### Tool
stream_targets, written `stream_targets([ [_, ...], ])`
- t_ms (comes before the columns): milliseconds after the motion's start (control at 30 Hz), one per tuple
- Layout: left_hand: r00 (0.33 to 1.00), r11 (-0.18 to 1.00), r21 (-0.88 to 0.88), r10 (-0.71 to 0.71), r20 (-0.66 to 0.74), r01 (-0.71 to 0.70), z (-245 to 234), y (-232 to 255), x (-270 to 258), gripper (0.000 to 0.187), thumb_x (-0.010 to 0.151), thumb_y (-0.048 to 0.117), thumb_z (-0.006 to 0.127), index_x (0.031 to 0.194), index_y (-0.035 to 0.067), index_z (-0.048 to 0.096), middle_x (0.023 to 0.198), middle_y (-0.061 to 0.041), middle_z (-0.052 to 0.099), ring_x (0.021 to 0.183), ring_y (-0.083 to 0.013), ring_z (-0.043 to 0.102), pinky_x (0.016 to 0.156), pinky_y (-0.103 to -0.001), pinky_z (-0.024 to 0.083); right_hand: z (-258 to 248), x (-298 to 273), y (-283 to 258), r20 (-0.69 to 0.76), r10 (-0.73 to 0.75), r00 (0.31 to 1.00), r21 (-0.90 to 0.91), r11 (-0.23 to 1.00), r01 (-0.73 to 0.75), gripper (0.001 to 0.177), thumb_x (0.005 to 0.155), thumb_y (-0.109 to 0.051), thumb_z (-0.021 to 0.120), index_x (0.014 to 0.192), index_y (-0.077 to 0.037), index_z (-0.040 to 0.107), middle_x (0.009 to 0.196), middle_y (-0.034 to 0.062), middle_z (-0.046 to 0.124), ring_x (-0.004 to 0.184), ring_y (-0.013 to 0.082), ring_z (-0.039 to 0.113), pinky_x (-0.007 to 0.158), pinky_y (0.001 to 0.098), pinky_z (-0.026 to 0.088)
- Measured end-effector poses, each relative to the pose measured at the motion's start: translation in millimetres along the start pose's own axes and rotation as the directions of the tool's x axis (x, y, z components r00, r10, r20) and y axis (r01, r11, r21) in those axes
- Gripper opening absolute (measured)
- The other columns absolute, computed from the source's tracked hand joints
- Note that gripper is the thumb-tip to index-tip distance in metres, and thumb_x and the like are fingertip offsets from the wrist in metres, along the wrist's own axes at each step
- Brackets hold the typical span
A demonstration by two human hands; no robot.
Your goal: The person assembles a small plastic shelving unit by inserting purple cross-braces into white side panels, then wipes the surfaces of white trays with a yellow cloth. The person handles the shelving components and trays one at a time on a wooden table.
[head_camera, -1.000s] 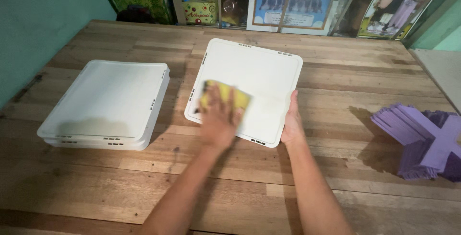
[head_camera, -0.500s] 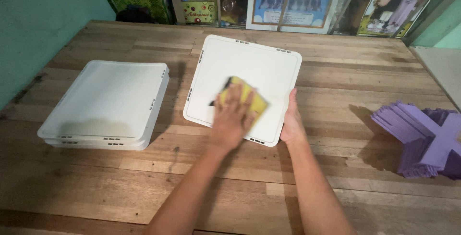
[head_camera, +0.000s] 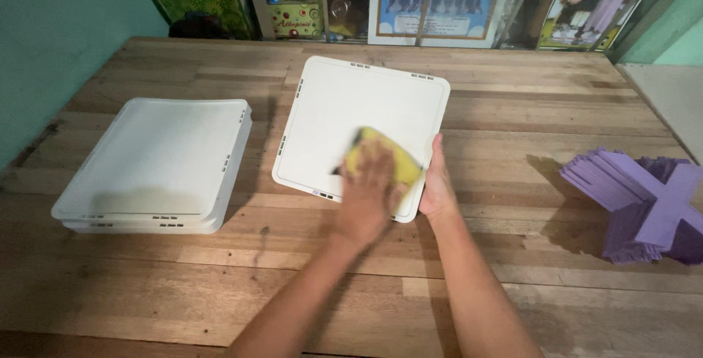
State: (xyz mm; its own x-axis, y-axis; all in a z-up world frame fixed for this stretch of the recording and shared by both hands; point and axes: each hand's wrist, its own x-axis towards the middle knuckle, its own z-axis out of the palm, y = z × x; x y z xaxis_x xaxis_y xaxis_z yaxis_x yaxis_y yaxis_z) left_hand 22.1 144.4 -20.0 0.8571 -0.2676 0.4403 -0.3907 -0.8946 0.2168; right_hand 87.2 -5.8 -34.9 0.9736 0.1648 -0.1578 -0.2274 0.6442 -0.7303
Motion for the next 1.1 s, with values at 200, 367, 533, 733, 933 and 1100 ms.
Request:
stream_targets([
  [200, 0.978, 0.975, -0.087, 0.198, -0.062, -0.203, -4, 18, 4, 0.065, 0.106, 0.048, 0.04, 0.163, 0.018, 0.031, 0.171, -0.005, 0.021, 0.159, -0.0252, 0.013, 0.127, -0.056, 0.008, -26, 12, 6, 0.035, -0.015, 0.999, 0.053, 0.999, 0.014, 0.083, 0.094, -0.072, 0.044, 0.15, -0.011, 0.048, 0.145, 0.0142, 0.055, 0.133, 0.0295, 0.055, 0.106, 0.0429, 0.053],
  [367, 0.988, 0.988, -0.05, 0.142, -0.061, -0.145, -2, -14, 33, 0.067, 0.105, 0.054, 0.039, 0.162, 0.019, 0.031, 0.172, -0.004, 0.02, 0.159, -0.0232, 0.012, 0.127, -0.055, 0.006, -52, 31, 20, 0.876, -0.24, 0.419, 0.438, 0.758, -0.483, 0.098, 0.113, -0.075, 0.025, 0.168, 0.006, 0.029, 0.138, 0.0301, 0.054, 0.129, 0.0423, 0.053, 0.12, 0.058, 0.04],
  [533, 0.959, 0.984, -0.022, -0.18, -0.22, 0.18, -1, -67, 63, 0.073, 0.109, 0.054, 0.024, 0.165, 0.008, 0.02, 0.172, -0.014, 0.01, 0.158, -0.0299, 0.004, 0.124, -0.058, 0.0, -46, 30, 17, 0.156, -0.055, 0.986, -0.116, 0.991, 0.074, 0.105, 0.085, -0.082, 0.028, 0.158, -0.007, 0.033, 0.156, 0.016, 0.045, 0.137, 0.0274, 0.049, 0.112, 0.0418, 0.046],
  [733, 0.907, 0.916, 0.024, -0.393, -0.15, 0.401, -2, -73, 71, 0.069, 0.107, 0.054, 0.017, 0.164, 0.014, 0.018, 0.171, -0.012, 0.006, 0.157, -0.033, 0.0, 0.123, -0.059, -0.004, -38, 27, 13, 0.072, 0.001, 0.997, -0.204, 0.979, 0.014, 0.106, 0.081, -0.082, 0.027, 0.159, -0.01, 0.027, 0.157, 0.0188, 0.039, 0.14, 0.0267, 0.047, 0.114, 0.0429, 0.045],
  [933, 0.979, 0.999, -0.043, -0.023, -0.201, 0.014, 10, 6, 75, 0.065, 0.108, 0.053, 0.033, 0.164, 0.02, 0.029, 0.172, -0.013, 0.016, 0.16, -0.0349, 0.009, 0.124, -0.063, 0.004, -79, 51, 35, 0.188, 0.006, 0.982, -0.05, 0.999, 0.003, 0.103, 0.088, -0.075, 0.047, 0.16, -0.003, 0.031, 0.157, 0.0114, 0.046, 0.139, 0.0239, 0.046, 0.116, 0.0433, 0.043],
  [1100, 0.958, 0.978, 0.012, 0.208, -0.196, -0.209, -3, 20, 105, 0.061, 0.107, 0.053, 0.041, 0.163, 0.032, 0.033, 0.174, -0.003, 0.021, 0.162, -0.0256, 0.013, 0.129, -0.059, 0.008, -98, 60, 38, 0.234, 0.018, 0.972, 0.017, 1.0, -0.022, 0.098, 0.079, -0.077, 0.045, 0.151, -0.011, 0.041, 0.15, 0.0044, 0.055, 0.134, 0.0203, 0.055, 0.109, 0.0399, 0.048],
])
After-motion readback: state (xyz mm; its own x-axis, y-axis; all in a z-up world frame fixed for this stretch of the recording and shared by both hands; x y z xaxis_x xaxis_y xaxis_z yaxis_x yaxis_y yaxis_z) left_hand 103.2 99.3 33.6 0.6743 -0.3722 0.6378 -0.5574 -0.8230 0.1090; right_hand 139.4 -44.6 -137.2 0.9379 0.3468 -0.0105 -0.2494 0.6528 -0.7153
